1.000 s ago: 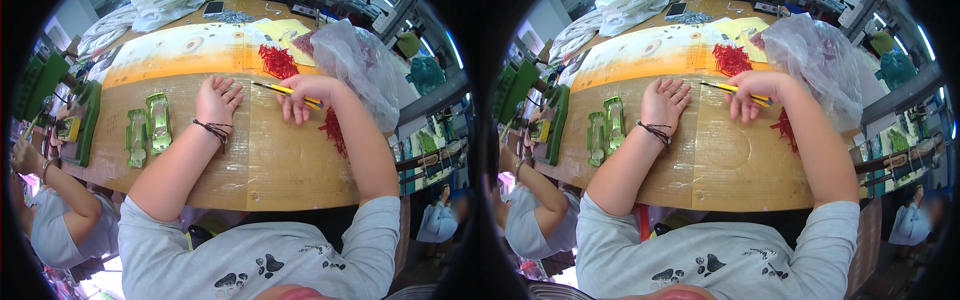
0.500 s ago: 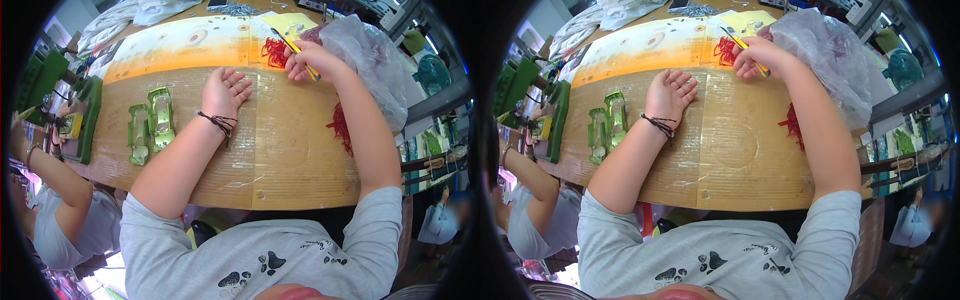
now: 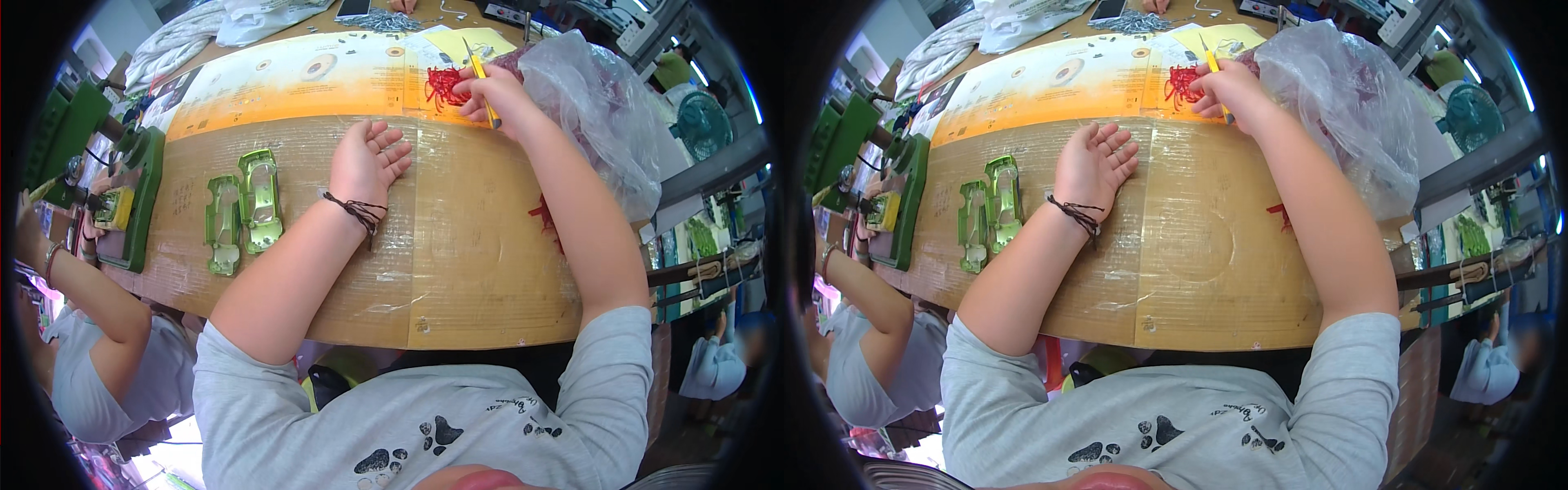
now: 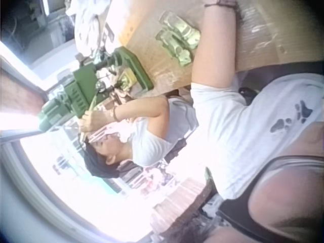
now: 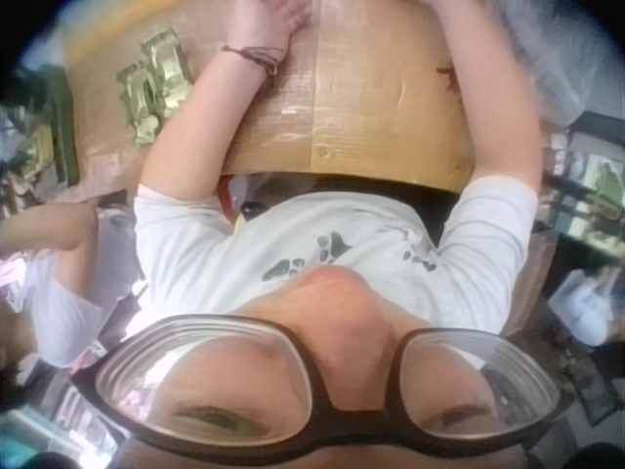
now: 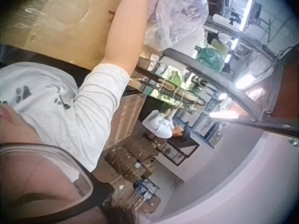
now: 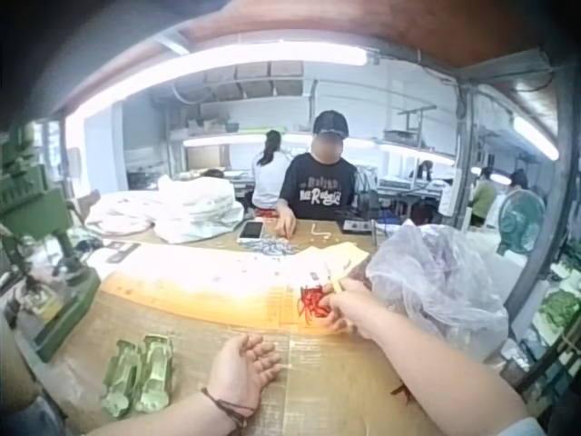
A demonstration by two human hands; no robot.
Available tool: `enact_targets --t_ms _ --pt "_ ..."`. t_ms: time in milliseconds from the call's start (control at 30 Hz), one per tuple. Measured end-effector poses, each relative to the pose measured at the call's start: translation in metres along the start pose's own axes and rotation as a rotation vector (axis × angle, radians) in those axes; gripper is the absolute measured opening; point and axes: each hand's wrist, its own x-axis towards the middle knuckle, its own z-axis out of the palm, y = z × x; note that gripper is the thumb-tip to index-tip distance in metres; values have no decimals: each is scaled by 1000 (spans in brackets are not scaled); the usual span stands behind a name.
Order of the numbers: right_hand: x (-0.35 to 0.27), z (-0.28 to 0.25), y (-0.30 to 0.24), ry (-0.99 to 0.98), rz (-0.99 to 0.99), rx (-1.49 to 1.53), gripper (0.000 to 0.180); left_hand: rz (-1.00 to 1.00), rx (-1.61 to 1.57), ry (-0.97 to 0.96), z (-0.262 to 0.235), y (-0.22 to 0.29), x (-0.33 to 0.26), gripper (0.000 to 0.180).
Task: Trimming excess plastic and then assembling toy car shells using a heated bonding tool.
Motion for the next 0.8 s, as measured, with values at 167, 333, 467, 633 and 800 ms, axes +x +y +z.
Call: enact_targets --t_ms 167,333,467,633,800 --pt "23 -5 -1 316 -281 -633 55 -6 -4 -42 -1 -4 1 34" --pt "26 -5 9 313 -211 -815 56 -25 9 -47 2 -5 -3 33" --pt "7 -1 18 413 -388 -698 55 -22 14 -54 2 -5 -4 34" --pt "-47 16 20 195 -473 -611 59 -31 26 -55 3 -7 -4 34" --pt "-167 29 21 -134 -451 -799 77 -37 34 -73 0 -9 -8 35"
